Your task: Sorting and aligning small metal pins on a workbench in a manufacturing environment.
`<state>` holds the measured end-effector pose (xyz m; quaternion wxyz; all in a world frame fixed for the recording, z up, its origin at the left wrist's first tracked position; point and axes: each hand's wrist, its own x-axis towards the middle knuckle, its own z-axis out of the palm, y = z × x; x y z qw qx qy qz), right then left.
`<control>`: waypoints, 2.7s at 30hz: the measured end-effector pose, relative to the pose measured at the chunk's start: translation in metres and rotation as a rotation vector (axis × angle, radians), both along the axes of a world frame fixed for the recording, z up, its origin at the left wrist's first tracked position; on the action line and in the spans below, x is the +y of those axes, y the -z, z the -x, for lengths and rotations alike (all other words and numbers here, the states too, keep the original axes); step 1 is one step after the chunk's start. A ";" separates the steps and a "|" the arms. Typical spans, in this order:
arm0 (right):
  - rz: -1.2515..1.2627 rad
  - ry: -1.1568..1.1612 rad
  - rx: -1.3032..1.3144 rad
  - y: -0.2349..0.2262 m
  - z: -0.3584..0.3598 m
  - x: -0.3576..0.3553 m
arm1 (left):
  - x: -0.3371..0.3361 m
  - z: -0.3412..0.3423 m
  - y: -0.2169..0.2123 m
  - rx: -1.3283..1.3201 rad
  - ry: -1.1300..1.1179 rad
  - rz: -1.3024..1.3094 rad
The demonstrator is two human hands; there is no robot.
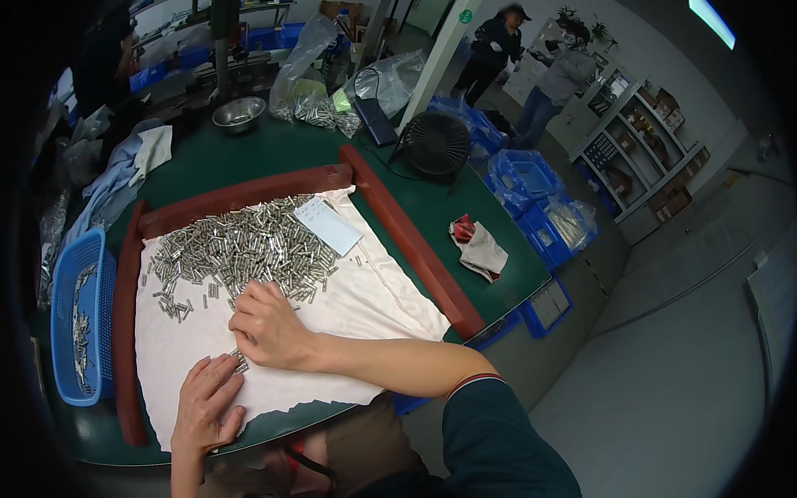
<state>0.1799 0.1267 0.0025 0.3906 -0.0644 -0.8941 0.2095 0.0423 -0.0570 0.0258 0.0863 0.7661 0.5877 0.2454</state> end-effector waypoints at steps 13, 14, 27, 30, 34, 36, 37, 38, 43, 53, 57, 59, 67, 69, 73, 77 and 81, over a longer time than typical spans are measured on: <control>-0.010 0.001 -0.002 0.001 0.001 0.001 | 0.000 0.001 0.000 -0.010 0.000 -0.004; -0.009 0.001 -0.002 0.001 0.001 0.001 | 0.000 0.001 0.000 -0.009 0.001 -0.004; 0.002 0.003 0.000 0.002 0.000 0.001 | 0.002 0.000 0.000 -0.014 -0.019 -0.004; 0.003 0.001 -0.003 0.002 0.000 0.001 | 0.002 0.000 0.000 -0.015 -0.032 -0.003; -0.004 0.002 -0.005 0.001 0.000 0.001 | 0.002 0.000 0.001 -0.017 -0.053 -0.005; -0.002 0.002 -0.005 0.002 0.001 0.001 | 0.002 0.000 0.000 -0.017 -0.063 0.000; -0.001 0.001 -0.005 0.002 0.001 0.001 | 0.002 0.001 0.001 -0.016 -0.070 0.012; -0.001 0.002 -0.005 0.002 0.001 0.001 | 0.002 0.001 0.001 -0.015 -0.076 0.022; -0.004 0.001 0.003 0.002 0.001 0.001 | 0.002 0.000 0.002 0.009 -0.115 0.046; -0.009 -0.003 0.008 0.002 0.001 0.001 | 0.003 -0.001 0.001 0.014 -0.155 0.076; 0.016 -0.127 -0.049 -0.001 -0.001 -0.002 | 0.003 -0.001 0.002 0.016 -0.159 0.088; 0.022 -0.165 -0.068 -0.001 -0.001 -0.003 | 0.003 -0.001 0.002 0.008 -0.165 0.090; -0.013 -0.151 -0.122 0.001 -0.002 -0.004 | 0.004 0.000 0.002 0.007 -0.168 0.093; -0.011 -0.152 -0.127 0.001 -0.002 -0.004 | 0.004 -0.001 0.002 0.008 -0.168 0.092; -0.004 -0.144 -0.138 0.002 -0.002 -0.004 | 0.004 -0.001 0.001 0.011 -0.168 0.092; -0.011 -0.147 -0.136 0.003 -0.002 -0.004 | 0.004 -0.001 0.001 0.018 -0.176 0.086; -0.034 -0.134 -0.153 0.004 -0.002 -0.004 | 0.004 -0.002 0.001 0.021 -0.183 0.090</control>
